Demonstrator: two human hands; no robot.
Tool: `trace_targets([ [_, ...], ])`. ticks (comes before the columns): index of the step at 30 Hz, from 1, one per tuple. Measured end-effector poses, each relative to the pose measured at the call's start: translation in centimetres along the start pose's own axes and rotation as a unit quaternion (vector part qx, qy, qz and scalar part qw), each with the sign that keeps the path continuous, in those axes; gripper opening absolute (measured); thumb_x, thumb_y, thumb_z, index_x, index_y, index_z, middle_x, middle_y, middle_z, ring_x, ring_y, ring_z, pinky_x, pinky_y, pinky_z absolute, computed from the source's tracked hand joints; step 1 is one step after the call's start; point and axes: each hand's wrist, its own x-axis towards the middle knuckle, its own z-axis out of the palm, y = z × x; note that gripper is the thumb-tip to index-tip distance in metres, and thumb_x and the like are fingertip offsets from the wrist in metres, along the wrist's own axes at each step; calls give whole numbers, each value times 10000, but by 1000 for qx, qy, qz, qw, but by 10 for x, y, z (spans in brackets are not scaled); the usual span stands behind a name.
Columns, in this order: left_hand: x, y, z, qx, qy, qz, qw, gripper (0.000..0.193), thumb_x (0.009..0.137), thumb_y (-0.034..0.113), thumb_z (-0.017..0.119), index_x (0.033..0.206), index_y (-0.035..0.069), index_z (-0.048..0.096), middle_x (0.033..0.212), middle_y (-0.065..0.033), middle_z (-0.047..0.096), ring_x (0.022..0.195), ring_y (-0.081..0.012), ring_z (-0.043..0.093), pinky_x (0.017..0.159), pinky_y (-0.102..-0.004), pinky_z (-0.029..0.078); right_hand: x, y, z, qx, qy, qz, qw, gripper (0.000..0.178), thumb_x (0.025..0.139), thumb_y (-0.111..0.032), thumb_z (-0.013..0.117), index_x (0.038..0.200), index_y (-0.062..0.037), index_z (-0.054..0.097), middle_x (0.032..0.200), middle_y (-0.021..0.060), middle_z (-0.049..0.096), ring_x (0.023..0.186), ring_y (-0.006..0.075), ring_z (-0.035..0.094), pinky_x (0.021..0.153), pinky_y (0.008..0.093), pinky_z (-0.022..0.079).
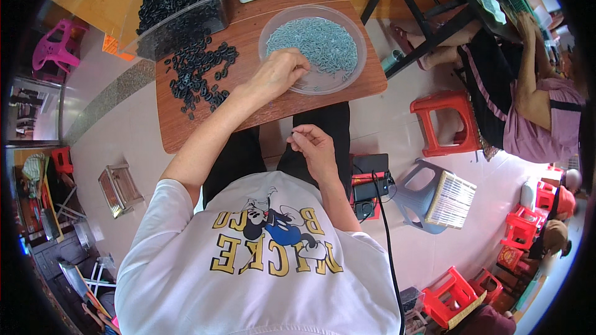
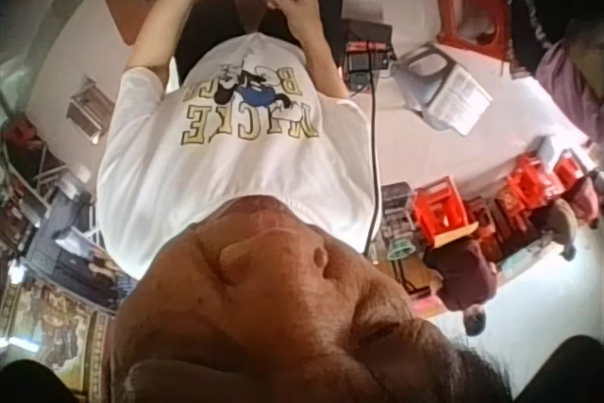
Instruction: The person sorts small black plastic rings and silver washers by hand on a wooden table, placing them into separate plastic bins.
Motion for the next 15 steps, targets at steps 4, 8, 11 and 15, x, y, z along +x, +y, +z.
trace_targets([
  [4, 16, -2, 19, 34, -18, 70, 997, 126, 764, 18, 644, 879, -31, 653, 876, -158, 625, 841, -310, 617, 729, -374, 494, -3, 0, -7, 30, -4, 9, 1000, 101, 854, -29, 603, 946, 7, 620, 824, 82, 645, 687, 93, 557, 637, 202, 446],
  [8, 21, -2, 27, 54, -23, 89, 994, 114, 758, 9, 642, 864, -34, 650, 875, -154, 612, 864, -321, 602, 733, -381, 493, -1, 3, -11, 21, -7, -8, 1000, 95, 857, -29, 598, 940, 11, 621, 828, 84, 645, 688, 92, 553, 640, 200, 444],
  [11, 24, -5, 28, 85, -26, 92, 992, 109, 757, 4, 641, 857, -39, 648, 876, -148, 606, 877, -318, 599, 738, -381, 493, -1, 2, -12, 14, -7, 1, 1000, 93, 855, -24, 599, 938, 12, 620, 830, 84, 645, 684, 90, 549, 637, 200, 442],
  [15, 23, -5, 27, 82, -63, 69, 992, 102, 754, -5, 640, 847, -46, 645, 882, -143, 605, 881, -309, 599, 743, -376, 494, -1, 1, -12, 20, -7, -1, 1000, 91, 852, -20, 600, 934, 14, 618, 828, 84, 644, 680, 92, 545, 632, 201, 439],
])
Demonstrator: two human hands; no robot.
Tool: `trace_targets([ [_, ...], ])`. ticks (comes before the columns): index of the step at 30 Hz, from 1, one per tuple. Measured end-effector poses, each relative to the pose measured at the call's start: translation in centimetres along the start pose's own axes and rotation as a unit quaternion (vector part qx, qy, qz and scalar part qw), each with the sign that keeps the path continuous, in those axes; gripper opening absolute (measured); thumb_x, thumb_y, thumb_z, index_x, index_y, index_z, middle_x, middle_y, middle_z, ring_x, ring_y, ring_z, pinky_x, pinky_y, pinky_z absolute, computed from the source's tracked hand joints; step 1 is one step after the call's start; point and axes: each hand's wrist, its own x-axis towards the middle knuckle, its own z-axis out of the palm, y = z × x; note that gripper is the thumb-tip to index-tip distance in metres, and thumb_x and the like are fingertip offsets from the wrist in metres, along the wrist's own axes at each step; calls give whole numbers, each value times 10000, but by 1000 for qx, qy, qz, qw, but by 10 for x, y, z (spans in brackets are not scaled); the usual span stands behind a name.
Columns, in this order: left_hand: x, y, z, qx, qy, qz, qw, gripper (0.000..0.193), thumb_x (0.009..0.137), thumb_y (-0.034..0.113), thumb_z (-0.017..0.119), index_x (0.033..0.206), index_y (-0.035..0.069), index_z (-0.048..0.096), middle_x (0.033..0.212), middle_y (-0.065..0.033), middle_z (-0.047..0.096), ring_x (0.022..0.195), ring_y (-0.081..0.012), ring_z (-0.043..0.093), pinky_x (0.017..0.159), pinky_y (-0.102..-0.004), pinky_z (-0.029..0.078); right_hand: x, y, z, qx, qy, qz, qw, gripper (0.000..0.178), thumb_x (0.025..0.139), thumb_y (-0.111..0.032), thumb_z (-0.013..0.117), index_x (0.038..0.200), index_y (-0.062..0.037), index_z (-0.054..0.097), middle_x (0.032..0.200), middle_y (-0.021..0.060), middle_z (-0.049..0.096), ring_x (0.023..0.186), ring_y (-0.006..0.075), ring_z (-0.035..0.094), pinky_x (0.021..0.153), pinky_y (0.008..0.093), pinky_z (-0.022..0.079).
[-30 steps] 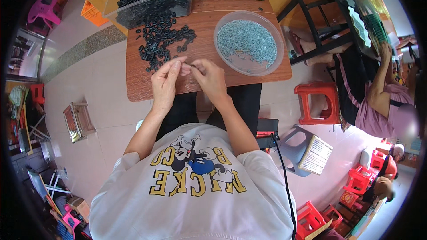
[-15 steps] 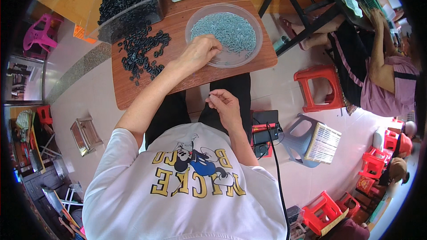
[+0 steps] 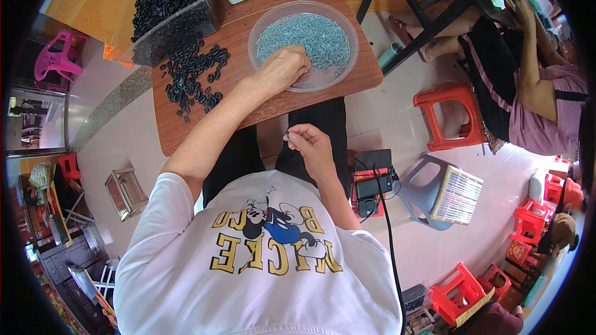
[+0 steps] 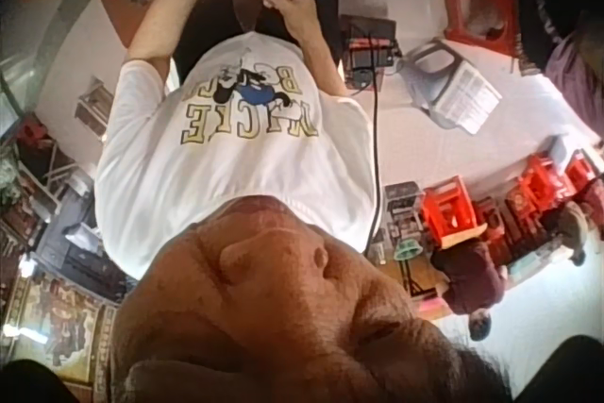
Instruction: The person sorts small black plastic rings and silver washers by hand on a wooden table, placing them into separate plastic bins.
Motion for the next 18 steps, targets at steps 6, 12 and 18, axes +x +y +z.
trace_targets([
  [6, -4, -3, -9, 6, 7, -3, 1000, 112, 753, -10, 637, 861, -26, 661, 873, -131, 598, 888, -296, 595, 749, -376, 485, 1, 1, -1, 5, 2, -2, 1000, 89, 849, -15, 599, 932, 13, 615, 833, 85, 642, 680, 93, 543, 634, 201, 435],
  [12, -6, 2, -10, 29, -21, 14, 999, 139, 741, -22, 636, 875, -19, 672, 884, -139, 603, 891, -301, 587, 761, -375, 481, 2, 4, 0, 5, 1, 1, 1000, 98, 843, -12, 605, 938, 12, 614, 840, 89, 642, 685, 94, 546, 643, 203, 441],
  [18, -5, -17, -21, -12, 54, 8, 998, 125, 716, -42, 624, 835, -36, 664, 864, -169, 619, 884, -332, 601, 770, -389, 486, 2, 5, 0, 19, 15, -2, 1000, 114, 839, 0, 607, 953, 10, 617, 842, 91, 645, 706, 96, 567, 656, 203, 458],
])
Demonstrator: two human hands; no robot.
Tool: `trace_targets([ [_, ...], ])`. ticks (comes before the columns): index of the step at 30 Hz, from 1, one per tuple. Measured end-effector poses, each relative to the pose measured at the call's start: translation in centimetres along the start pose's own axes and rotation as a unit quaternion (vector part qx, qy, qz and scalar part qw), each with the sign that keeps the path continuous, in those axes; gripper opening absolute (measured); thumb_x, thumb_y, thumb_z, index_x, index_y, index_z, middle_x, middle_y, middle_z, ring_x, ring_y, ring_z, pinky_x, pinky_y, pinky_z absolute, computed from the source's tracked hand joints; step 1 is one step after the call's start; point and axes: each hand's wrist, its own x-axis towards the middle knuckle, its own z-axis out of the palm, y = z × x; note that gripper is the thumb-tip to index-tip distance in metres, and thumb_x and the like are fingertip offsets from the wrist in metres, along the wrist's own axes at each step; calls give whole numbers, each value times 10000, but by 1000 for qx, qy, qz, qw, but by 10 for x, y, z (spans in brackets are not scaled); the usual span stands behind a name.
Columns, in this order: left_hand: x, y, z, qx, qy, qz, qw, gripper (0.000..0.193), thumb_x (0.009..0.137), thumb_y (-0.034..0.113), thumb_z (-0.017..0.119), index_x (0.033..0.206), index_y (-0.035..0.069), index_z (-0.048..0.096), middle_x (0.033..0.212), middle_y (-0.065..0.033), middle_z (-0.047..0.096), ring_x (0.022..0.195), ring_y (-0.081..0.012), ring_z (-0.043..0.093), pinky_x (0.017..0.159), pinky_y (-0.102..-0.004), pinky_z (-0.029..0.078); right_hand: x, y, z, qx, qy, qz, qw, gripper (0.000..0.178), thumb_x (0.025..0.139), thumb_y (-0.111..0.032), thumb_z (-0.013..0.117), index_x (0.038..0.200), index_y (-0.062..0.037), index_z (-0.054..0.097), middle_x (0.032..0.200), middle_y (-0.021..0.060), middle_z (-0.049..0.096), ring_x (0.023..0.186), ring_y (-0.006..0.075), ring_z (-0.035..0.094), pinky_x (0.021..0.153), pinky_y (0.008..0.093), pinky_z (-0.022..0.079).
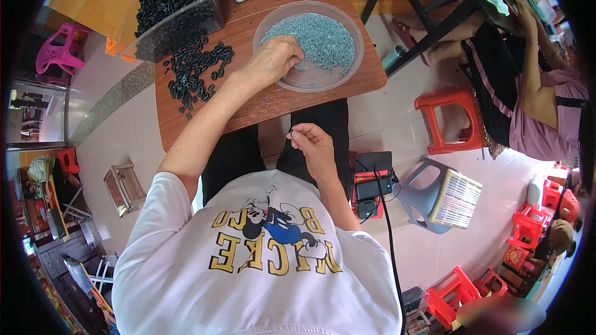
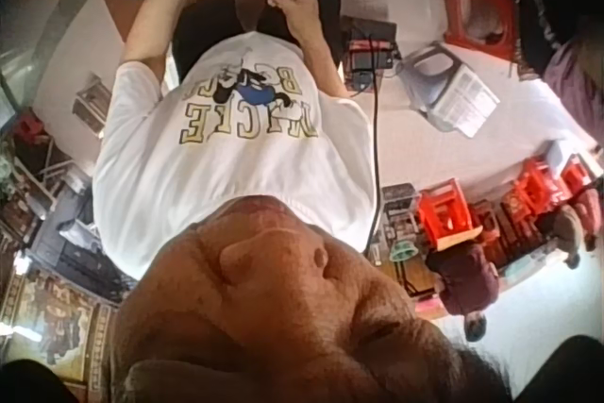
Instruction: The person sorts small black plastic rings and silver washers by hand on a wooden table, placing them into separate plastic bins.
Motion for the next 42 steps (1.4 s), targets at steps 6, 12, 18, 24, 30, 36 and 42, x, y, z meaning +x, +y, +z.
trace_targets([
  [6, 2, 0, 2, 4, 7, -12, 1000, 83, 722, -20, 627, 799, -18, 658, 829, -149, 629, 838, -328, 613, 735, -383, 490, 0, 1, 1, -14, 5, 9, 1000, 179, 834, -37, 637, 1007, 5, 640, 864, 73, 669, 720, 102, 584, 675, 215, 472],
  [12, 12, -1, 8, 49, -14, 65, 997, 57, 691, 15, 657, 748, 7, 658, 781, -139, 614, 820, -313, 617, 713, -390, 489, 0, 4, -5, -26, 3, 6, 1000, 185, 829, -47, 646, 1006, 7, 644, 859, 73, 675, 718, 106, 597, 676, 217, 483],
  [18, 16, -5, 11, 113, -49, 76, 990, 86, 727, 52, 664, 793, -4, 665, 808, -119, 603, 823, -291, 600, 717, -380, 482, 0, 2, -6, -23, 11, 8, 1000, 192, 828, -23, 637, 1015, 19, 632, 873, 90, 670, 721, 105, 596, 679, 213, 483],
  [24, 9, -8, 10, 44, 9, 101, 994, 125, 792, 80, 603, 880, -5, 630, 851, -138, 604, 799, -271, 603, 697, -355, 477, 0, -7, 0, 14, 13, 7, 1000, 207, 825, -9, 635, 1030, 14, 622, 880, 104, 668, 732, 115, 605, 680, 219, 490],
  [30, -40, 33, -16, -426, 28, -237, 873, 94, 869, 29, 583, 943, -5, 629, 917, -48, 634, 803, -97, 581, 705, -250, 481, 6, -21, 2, 94, -3, -5, 996, 144, 836, -30, 635, 978, -9, 625, 887, 94, 667, 740, 121, 612, 678, 226, 494],
  [36, -110, 48, -7, -710, 138, -321, 611, 102, 864, 43, 609, 955, 1, 629, 887, -60, 646, 761, -101, 591, 698, -202, 492, 18, -28, 32, 100, -5, -20, 995, 104, 851, -37, 620, 952, -12, 624, 886, 84, 661, 735, 116, 610, 674, 222, 493],
  [42, -146, 43, 2, -759, 191, -303, 543, 70, 858, 34, 611, 925, 25, 633, 890, -68, 651, 766, -113, 605, 705, -217, 503, 21, -32, 65, -61, -8, -37, 997, 159, 852, -22, 610, 1003, 21, 635, 852, 83, 663, 724, 120, 624, 679, 225, 499],
])
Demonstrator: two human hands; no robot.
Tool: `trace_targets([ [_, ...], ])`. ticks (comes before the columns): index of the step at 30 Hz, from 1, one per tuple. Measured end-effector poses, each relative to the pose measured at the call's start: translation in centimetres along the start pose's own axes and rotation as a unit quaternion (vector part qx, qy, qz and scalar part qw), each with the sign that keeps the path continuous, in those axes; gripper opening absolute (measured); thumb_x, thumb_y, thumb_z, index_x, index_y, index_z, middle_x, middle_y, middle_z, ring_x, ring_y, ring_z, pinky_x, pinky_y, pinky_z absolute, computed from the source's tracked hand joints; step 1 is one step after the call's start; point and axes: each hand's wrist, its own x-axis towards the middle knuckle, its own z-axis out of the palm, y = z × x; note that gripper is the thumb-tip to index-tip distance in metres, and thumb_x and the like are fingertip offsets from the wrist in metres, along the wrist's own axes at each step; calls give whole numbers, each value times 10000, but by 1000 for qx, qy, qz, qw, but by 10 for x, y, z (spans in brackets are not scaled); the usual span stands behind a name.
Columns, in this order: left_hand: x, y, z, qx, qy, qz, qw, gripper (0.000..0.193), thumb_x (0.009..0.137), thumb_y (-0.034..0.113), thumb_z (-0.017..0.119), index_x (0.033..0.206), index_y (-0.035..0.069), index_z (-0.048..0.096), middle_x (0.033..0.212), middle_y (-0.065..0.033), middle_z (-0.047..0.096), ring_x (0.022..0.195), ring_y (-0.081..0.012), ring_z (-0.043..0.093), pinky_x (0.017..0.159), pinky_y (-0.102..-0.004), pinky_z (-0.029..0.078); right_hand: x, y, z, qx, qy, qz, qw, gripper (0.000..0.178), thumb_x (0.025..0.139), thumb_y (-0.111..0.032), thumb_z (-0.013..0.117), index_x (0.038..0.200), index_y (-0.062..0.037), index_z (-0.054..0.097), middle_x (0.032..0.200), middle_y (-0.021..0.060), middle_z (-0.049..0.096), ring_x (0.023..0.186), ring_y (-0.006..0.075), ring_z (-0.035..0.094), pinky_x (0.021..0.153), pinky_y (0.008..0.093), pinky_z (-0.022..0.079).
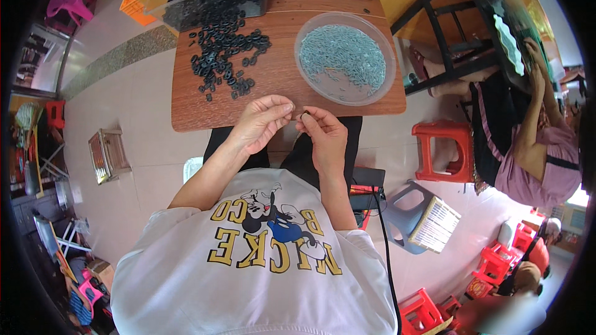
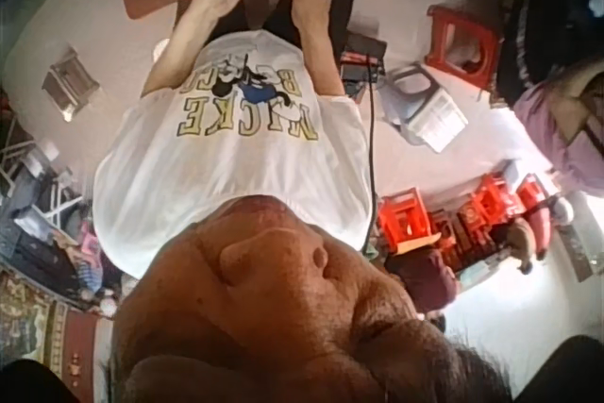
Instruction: The person sorts small black plastic rings and silver washers by hand on a wooden table, placing them into separate plastic bins.
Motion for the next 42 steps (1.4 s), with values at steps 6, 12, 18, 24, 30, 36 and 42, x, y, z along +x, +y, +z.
trace_targets([
  [6, -7, 5, -4, -37, 8, 18, 999, 83, 853, 22, 611, 935, 15, 625, 874, -71, 649, 748, -116, 609, 702, -233, 513, 1, 0, 23, -39, -4, -3, 999, 186, 846, -6, 612, 1024, 43, 635, 868, 88, 667, 754, 118, 635, 686, 220, 507],
  [12, -10, 5, -8, -42, 27, 18, 999, 103, 848, 6, 609, 950, 4, 620, 870, -81, 649, 726, -111, 607, 671, -227, 523, -2, -4, 28, -92, -5, -9, 996, 170, 841, -13, 626, 1001, 43, 638, 838, 83, 672, 720, 114, 641, 658, 209, 506],
  [18, -12, 3, -10, -23, 29, 17, 999, 98, 851, 10, 605, 949, 10, 619, 861, -80, 647, 720, -121, 611, 664, -250, 531, -4, -7, 30, -111, -5, -8, 994, 143, 839, -20, 633, 968, 41, 644, 820, 87, 675, 716, 117, 648, 644, 205, 504],
  [24, -16, 2, -2, 38, 42, 50, 997, 115, 845, 4, 613, 960, 7, 614, 862, -79, 651, 747, -129, 624, 680, -260, 527, -9, -6, 27, -134, 3, -12, 991, 127, 843, -21, 627, 951, 43, 648, 810, 86, 675, 712, 118, 649, 635, 208, 506],
  [30, -23, 4, -4, 133, 46, 77, 987, 183, 822, -8, 636, 1002, -9, 606, 872, -86, 661, 788, -114, 627, 717, -234, 501, -23, -5, 35, -222, 32, -55, 973, 126, 847, -15, 616, 951, 48, 651, 815, 81, 674, 722, 129, 655, 638, 218, 510],
  [36, -39, 8, -11, 146, 47, 73, 985, 197, 816, -8, 642, 1010, -16, 608, 887, -91, 663, 795, -102, 622, 732, -222, 483, -29, -4, 41, -198, 5, -17, 980, 127, 850, -6, 609, 954, 54, 649, 838, 88, 669, 723, 127, 652, 650, 217, 509],
  [42, -52, 6, -14, 128, 67, 89, 986, 204, 815, 4, 650, 1010, -30, 603, 896, -108, 663, 783, -116, 629, 710, -222, 497, -39, 10, 47, -168, 3, -45, 985, 116, 850, -8, 611, 941, 55, 648, 833, 90, 668, 718, 112, 642, 644, 206, 501],
])
